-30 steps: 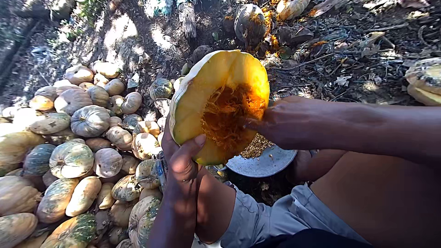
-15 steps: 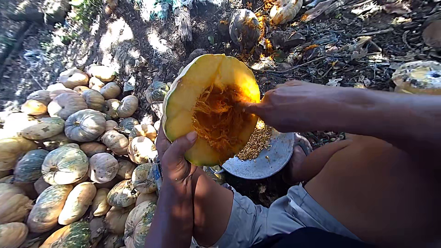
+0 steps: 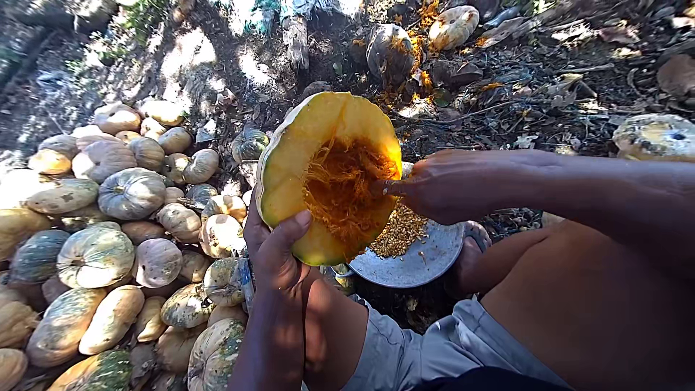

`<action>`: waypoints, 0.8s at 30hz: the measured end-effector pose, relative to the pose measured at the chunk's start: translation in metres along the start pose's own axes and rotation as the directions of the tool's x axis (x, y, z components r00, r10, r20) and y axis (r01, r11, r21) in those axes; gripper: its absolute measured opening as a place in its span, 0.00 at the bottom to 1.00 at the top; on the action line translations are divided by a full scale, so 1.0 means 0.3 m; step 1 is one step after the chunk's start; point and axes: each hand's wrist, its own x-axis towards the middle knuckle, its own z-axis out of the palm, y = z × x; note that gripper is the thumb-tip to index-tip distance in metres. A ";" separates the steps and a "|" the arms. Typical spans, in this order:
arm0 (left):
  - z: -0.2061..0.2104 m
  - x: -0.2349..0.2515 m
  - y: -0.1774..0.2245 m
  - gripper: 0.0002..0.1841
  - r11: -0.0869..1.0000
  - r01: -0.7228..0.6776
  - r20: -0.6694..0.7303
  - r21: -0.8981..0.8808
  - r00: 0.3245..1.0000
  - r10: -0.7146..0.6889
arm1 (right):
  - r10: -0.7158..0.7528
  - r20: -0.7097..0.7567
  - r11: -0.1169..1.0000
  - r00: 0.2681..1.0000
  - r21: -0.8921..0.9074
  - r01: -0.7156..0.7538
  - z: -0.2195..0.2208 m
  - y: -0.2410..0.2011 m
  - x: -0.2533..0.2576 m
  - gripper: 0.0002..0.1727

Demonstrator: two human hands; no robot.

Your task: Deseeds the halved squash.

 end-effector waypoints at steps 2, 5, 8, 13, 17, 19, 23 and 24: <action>0.006 0.000 0.002 0.28 1.000 0.014 0.005 0.013 1.000 -0.014 | 0.030 -0.150 0.994 0.988 -0.102 -0.045 -0.003 0.002 -0.001 0.20; 0.017 0.003 0.005 0.31 0.998 0.057 -0.027 0.030 0.998 -0.056 | 0.022 -0.328 0.975 0.945 -0.202 -0.093 -0.004 0.008 0.000 0.22; 0.010 0.012 0.009 0.25 0.993 0.114 -0.095 0.020 0.989 -0.112 | 0.012 -0.375 0.968 0.927 -0.228 -0.105 -0.007 0.016 0.007 0.36; 0.029 0.010 0.010 0.22 0.993 0.117 -0.133 0.007 0.984 -0.115 | 0.096 -0.273 0.984 0.957 -0.119 -0.133 -0.036 -0.026 0.014 0.30; 0.012 0.008 0.006 0.23 0.997 0.079 -0.128 0.017 0.989 -0.076 | 0.107 -0.030 0.994 0.994 0.042 -0.106 -0.045 -0.053 0.009 0.23; 0.014 0.006 0.009 0.22 0.996 0.083 -0.137 0.019 0.987 -0.080 | 0.040 0.051 0.983 0.998 0.176 -0.048 -0.033 -0.055 0.018 0.23; 0.025 0.008 0.014 0.23 0.995 0.090 -0.148 0.036 0.985 -0.083 | 0.027 0.070 0.996 0.997 0.087 -0.033 -0.015 -0.084 0.049 0.25; 0.024 0.008 0.016 0.23 0.995 0.093 -0.147 0.038 0.985 -0.087 | 0.068 0.037 0.996 0.997 0.048 -0.070 -0.032 -0.080 0.048 0.25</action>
